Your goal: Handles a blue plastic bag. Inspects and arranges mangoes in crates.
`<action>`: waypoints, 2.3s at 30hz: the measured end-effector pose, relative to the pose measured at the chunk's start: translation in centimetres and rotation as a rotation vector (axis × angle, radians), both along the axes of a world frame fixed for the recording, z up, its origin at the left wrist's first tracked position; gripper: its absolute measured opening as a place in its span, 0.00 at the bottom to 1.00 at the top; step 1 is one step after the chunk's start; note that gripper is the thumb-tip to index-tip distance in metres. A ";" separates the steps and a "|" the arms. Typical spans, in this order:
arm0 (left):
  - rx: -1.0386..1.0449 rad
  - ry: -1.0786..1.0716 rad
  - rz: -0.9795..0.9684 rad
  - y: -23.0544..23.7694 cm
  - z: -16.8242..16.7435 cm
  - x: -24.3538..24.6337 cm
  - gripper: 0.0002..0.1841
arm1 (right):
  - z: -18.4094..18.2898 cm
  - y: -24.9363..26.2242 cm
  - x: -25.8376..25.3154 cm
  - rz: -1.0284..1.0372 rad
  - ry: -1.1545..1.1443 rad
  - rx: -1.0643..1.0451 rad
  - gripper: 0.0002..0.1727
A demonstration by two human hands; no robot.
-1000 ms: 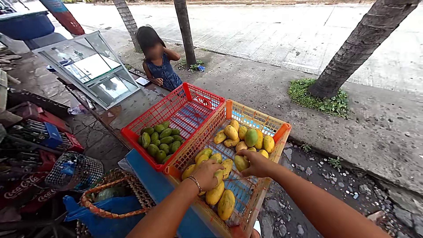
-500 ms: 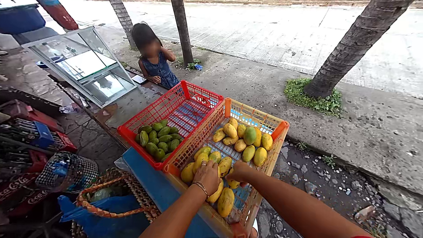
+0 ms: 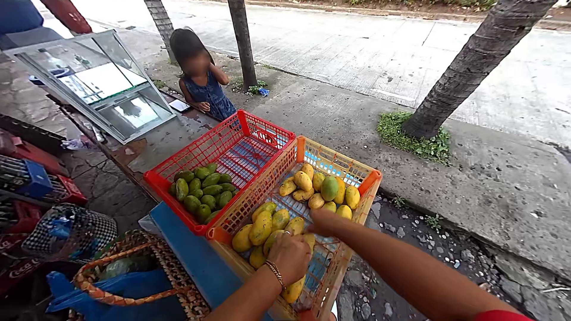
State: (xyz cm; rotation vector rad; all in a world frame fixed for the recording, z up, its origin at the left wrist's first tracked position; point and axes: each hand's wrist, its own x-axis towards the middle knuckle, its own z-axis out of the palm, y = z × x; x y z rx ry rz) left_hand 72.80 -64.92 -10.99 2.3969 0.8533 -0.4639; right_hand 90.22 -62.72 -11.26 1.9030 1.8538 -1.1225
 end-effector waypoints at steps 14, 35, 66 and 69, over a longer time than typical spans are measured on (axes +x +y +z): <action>-0.279 -0.255 0.421 3.0 2.4 0.0 0.20 | -0.8 0.8 3.4 0.004 -0.521 -0.127 0.32; -1.053 -0.502 1.056 0.9 1.7 0.6 0.26 | 2.8 1.9 6.3 0.132 -0.155 0.091 0.42; -0.168 0.144 0.084 -2.4 -3.9 6.9 0.30 | -3.1 0.6 4.2 0.263 -0.349 -0.017 0.30; -0.280 -0.063 0.256 -0.5 -2.2 5.6 0.29 | -2.5 1.1 4.3 0.234 -0.296 0.026 0.27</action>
